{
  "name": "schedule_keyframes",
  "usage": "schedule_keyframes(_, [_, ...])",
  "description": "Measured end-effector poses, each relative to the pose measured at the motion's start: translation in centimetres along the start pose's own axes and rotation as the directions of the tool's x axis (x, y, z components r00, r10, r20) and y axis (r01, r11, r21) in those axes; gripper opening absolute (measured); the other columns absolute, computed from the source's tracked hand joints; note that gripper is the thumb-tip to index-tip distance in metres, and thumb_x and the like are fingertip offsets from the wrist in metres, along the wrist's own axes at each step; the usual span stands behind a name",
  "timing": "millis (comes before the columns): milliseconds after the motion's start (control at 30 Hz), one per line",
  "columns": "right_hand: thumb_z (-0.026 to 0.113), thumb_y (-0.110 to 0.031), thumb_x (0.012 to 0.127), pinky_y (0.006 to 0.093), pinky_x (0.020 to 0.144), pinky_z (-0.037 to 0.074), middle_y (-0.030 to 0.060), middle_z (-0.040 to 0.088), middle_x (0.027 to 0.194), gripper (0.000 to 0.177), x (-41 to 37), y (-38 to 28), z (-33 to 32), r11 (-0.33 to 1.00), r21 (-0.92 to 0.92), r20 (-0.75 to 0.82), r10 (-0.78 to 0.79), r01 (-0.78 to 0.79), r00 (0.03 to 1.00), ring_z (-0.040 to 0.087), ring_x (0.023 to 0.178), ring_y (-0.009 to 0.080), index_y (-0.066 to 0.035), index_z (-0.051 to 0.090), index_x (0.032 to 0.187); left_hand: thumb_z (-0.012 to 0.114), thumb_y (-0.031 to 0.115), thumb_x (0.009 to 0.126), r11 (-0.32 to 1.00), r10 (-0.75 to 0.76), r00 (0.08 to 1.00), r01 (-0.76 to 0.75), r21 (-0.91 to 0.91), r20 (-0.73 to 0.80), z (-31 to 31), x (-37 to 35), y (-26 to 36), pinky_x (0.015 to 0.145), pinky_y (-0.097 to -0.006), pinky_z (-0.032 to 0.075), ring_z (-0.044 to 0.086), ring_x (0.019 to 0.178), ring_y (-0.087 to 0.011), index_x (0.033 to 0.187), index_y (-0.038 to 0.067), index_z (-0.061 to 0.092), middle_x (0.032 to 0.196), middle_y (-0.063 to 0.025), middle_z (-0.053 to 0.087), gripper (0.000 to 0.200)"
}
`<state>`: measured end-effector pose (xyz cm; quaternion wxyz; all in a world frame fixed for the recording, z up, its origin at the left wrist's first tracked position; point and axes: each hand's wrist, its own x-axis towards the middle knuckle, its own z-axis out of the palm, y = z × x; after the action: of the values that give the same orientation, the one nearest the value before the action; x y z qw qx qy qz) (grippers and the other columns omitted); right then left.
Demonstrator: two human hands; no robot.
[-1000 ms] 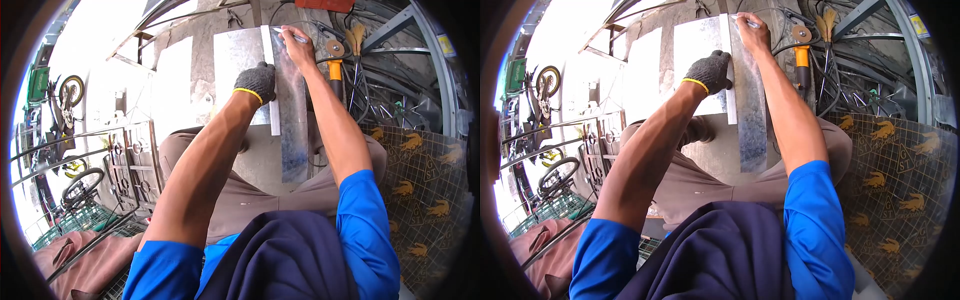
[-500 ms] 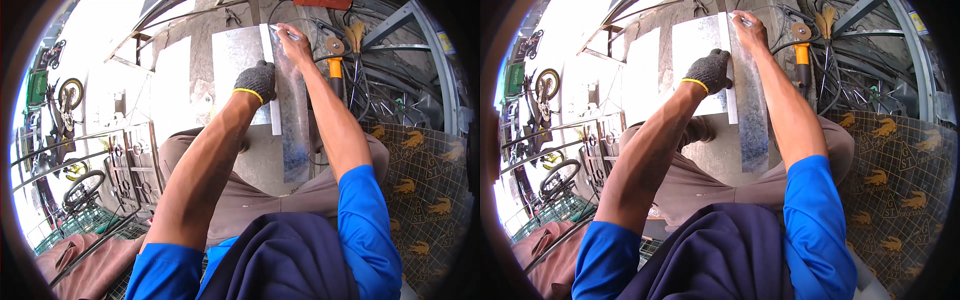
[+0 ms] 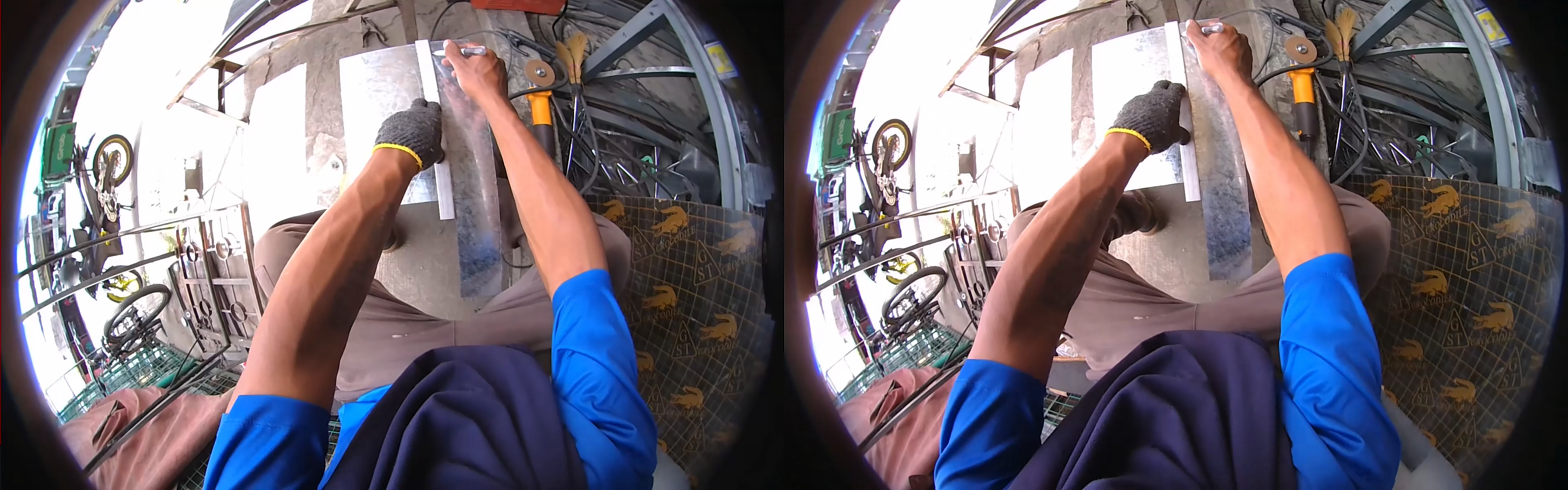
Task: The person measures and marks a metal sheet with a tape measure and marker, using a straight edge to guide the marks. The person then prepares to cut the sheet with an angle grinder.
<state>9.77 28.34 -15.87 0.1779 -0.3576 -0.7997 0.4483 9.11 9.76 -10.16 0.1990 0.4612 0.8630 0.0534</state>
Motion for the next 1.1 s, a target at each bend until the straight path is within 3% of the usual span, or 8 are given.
schedule_keyframes(133, [0.059, -0.063, 0.092, 0.0398, 0.079, 0.058, 0.0044, 0.08, 0.086, 0.054, -1.4, -0.1, -1.0, 0.999, -0.03, 0.012, 0.027, -0.027, 1.0, 0.076, 0.084, 0.0295, -0.015, 0.083, 0.089, 0.086, 0.026, 0.076, 1.0, -0.002, 1.0, 0.002, 0.009, 0.014, 0.0, 0.2, 0.0, 0.096, -0.0498, 0.056, 0.067, 0.114, -0.0426, 0.128, 0.002, 0.059, 0.13, -0.0254, 0.062, 0.064])
schedule_keyframes(200, [0.064, -0.061, 0.092, 0.0286, 0.07, 0.057, 0.0003, 0.081, 0.09, 0.055, -2.1, -0.1, -1.5, 0.997, -0.024, 0.07, 0.068, -0.067, 0.995, 0.073, 0.076, 0.0126, -0.01, 0.079, 0.107, 0.086, 0.026, 0.076, 1.0, -0.001, 1.0, 0.0, 0.022, 0.016, 0.0, 0.2, -0.1, 0.096, -0.0499, 0.056, 0.067, 0.114, -0.0428, 0.128, 0.002, 0.059, 0.131, -0.0254, 0.062, 0.064])
schedule_keyframes(333, [0.066, -0.058, 0.092, 0.0272, 0.068, 0.056, 0.0009, 0.081, 0.088, 0.052, -4.0, -0.2, -2.2, 0.995, -0.029, 0.083, 0.1, -0.098, 0.992, 0.072, 0.074, 0.0113, -0.01, 0.079, 0.107, 0.088, 0.03, 0.074, 1.0, 0.006, 1.0, -0.006, 0.023, 0.026, -0.2, 0.2, -0.1, 0.096, -0.05, 0.057, 0.067, 0.114, -0.0434, 0.126, 0.001, 0.061, 0.131, -0.0255, 0.062, 0.066])
schedule_keyframes(433, [0.07, -0.045, 0.094, 0.0257, 0.068, 0.055, 0.0001, 0.08, 0.087, 0.04, -4.9, 1.0, -1.6, 0.998, 0.035, 0.083, 0.053, -0.056, 0.995, 0.069, 0.072, 0.0101, -0.008, 0.078, 0.109, 0.09, 0.032, 0.073, 1.0, 0.015, 1.0, -0.016, 0.024, 0.013, 0.3, 0.3, -0.4, 0.096, -0.05, 0.057, 0.068, 0.114, -0.0434, 0.127, 0.002, 0.061, 0.131, -0.0252, 0.063, 0.068])
schedule_keyframes(500, [0.072, -0.029, 0.095, 0.0252, 0.072, 0.054, -0.0007, 0.077, 0.09, 0.029, -5.4, 2.0, -1.3, 0.982, 0.178, 0.103, -0.089, 0.07, 0.991, 0.066, 0.076, 0.0089, -0.007, 0.077, 0.114, 0.09, 0.033, 0.073, 0.999, 0.016, 1.0, -0.016, 0.027, 0.012, 0.5, 0.3, -0.5, 0.096, -0.0499, 0.057, 0.068, 0.114, -0.0432, 0.127, 0.002, 0.061, 0.131, -0.0251, 0.063, 0.069])
schedule_keyframes(600, [0.071, -0.019, 0.094, 0.025, 0.075, 0.052, -0.0004, 0.073, 0.096, 0.028, -7.0, 2.1, -2.1, 0.973, 0.201, 0.158, -0.147, 0.114, 0.976, 0.064, 0.081, 0.0087, -0.008, 0.077, 0.12, 0.09, 0.033, 0.073, 1.0, 0.018, 1.0, -0.018, 0.02, -0.004, 0.7, 0.3, -0.6, 0.096, -0.0496, 0.056, 0.068, 0.115, -0.0427, 0.127, 0.002, 0.061, 0.131, -0.0248, 0.063, 0.069])
schedule_keyframes(733, [0.072, -0.019, 0.093, 0.0256, 0.078, 0.052, 0.0, 0.072, 0.099, 0.031, -8.4, 1.3, -3.1, 0.969, 0.209, 0.213, -0.178, 0.133, 0.961, 0.064, 0.082, 0.0086, -0.009, 0.076, 0.122, 0.089, 0.034, 0.074, 1.0, 0.011, 1.0, -0.012, 0.026, 0.012, 0.5, 0.3, -0.6, 0.098, -0.0491, 0.056, 0.067, 0.116, -0.0423, 0.13, 0.003, 0.061, 0.133, -0.0245, 0.062, 0.07])
schedule_keyframes(1100, [0.072, -0.029, 0.096, 0.0251, 0.075, 0.055, 0.0033, 0.077, 0.098, 0.032, -12.0, 0.2, -5.2, 0.945, 0.27, 0.294, 0.101, -0.184, 0.951, 0.07, 0.081, 0.0117, -0.006, 0.077, 0.117, 0.09, 0.034, 0.075, 1.0, 0.01, 0.999, -0.011, 0.026, 0.05, 0.1, 0.4, -0.3, 0.099, -0.049, 0.056, 0.066, 0.119, -0.0417, 0.13, 0.003, 0.063, 0.136, -0.0236, 0.061, 0.068])
